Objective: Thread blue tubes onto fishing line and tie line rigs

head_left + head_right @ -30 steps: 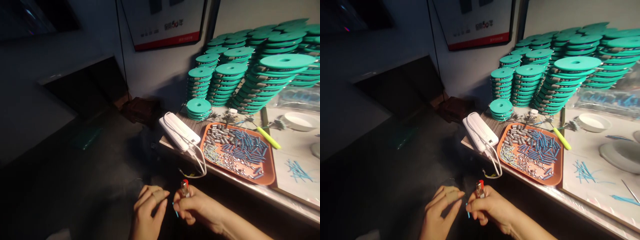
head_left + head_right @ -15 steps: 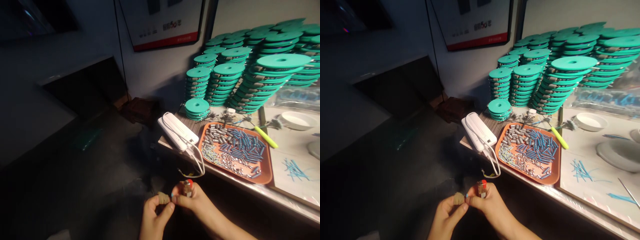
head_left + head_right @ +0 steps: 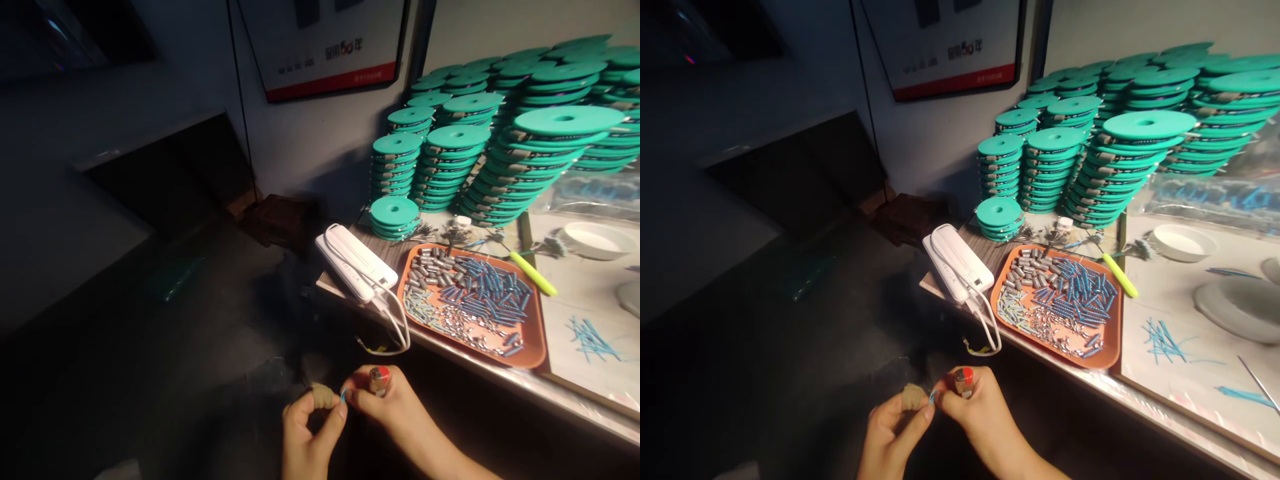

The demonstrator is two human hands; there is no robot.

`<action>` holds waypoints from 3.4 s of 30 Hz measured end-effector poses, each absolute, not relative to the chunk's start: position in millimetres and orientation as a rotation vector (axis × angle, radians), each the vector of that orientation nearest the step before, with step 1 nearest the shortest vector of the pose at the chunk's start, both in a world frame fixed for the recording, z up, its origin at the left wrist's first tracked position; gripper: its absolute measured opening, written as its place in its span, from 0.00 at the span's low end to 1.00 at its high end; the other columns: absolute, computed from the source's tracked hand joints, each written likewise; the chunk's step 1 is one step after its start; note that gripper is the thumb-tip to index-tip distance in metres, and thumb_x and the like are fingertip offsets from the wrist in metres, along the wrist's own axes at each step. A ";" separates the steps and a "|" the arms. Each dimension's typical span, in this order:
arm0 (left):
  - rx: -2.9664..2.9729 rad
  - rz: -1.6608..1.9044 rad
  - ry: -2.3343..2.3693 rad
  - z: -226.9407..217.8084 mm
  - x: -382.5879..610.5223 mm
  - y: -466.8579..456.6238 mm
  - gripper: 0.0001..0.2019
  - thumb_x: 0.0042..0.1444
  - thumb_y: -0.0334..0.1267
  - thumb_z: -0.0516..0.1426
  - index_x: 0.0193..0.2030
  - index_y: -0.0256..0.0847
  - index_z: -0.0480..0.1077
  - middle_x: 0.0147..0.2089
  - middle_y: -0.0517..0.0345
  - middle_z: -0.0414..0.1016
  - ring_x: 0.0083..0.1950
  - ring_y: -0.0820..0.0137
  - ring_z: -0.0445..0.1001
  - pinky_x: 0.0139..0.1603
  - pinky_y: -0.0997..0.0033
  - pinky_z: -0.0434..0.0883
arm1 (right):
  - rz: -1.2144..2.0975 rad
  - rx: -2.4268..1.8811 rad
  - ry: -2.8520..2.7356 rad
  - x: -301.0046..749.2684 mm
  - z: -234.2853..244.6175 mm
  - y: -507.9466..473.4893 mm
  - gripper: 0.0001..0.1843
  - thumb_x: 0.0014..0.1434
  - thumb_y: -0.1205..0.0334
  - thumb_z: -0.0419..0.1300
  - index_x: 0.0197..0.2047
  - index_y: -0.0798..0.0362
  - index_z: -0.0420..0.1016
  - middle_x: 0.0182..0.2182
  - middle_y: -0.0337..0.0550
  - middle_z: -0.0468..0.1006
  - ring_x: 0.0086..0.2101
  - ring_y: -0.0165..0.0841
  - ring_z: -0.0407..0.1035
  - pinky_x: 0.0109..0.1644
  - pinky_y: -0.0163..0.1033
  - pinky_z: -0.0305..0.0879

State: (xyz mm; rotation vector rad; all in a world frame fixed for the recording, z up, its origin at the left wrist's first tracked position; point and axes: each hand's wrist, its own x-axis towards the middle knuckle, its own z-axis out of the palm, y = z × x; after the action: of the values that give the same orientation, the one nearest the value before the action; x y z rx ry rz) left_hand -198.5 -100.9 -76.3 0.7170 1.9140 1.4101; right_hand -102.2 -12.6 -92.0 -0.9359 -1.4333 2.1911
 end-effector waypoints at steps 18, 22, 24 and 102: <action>1.621 1.516 2.131 -77.0 -185.7 -96.5 0.10 0.48 0.24 0.54 0.23 0.42 0.70 0.22 0.62 0.70 0.26 0.71 0.65 0.31 0.72 0.63 | 2.456 -0.959 -0.780 -111.9 -90.6 -27.9 0.05 0.40 0.64 0.51 0.18 0.52 0.57 0.11 0.28 0.54 0.15 0.21 0.43 0.19 0.31 0.39; 1.439 1.581 2.041 -82.6 -185.8 -97.5 0.10 0.48 0.25 0.55 0.22 0.43 0.70 0.22 0.64 0.71 0.26 0.72 0.67 0.31 0.73 0.63 | 2.623 -0.927 -0.478 -110.4 -91.1 -28.2 0.05 0.41 0.64 0.53 0.21 0.52 0.57 0.12 0.29 0.57 0.15 0.21 0.45 0.19 0.29 0.37; 1.203 1.625 2.009 -89.9 -187.0 -99.6 0.07 0.48 0.29 0.57 0.23 0.43 0.70 0.23 0.63 0.71 0.27 0.71 0.68 0.31 0.73 0.64 | 2.622 -0.905 -0.473 -109.4 -91.2 -26.9 0.07 0.41 0.63 0.57 0.22 0.53 0.61 0.12 0.29 0.58 0.15 0.20 0.46 0.19 0.29 0.38; 0.342 1.615 1.687 -84.5 -196.2 -109.5 0.14 0.38 0.44 0.65 0.19 0.36 0.68 0.19 0.63 0.64 0.24 0.77 0.61 0.27 0.80 0.61 | 2.313 -1.062 -1.356 -102.2 -108.8 -24.0 0.30 0.50 0.35 0.47 0.13 0.53 0.56 0.14 0.32 0.53 0.20 0.26 0.48 0.27 0.35 0.48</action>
State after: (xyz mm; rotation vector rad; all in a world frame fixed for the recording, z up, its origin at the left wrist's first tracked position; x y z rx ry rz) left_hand -196.2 -109.5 -84.5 0.3420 1.6872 1.6148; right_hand -102.2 -24.0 -108.8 -1.0619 -1.3561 2.3128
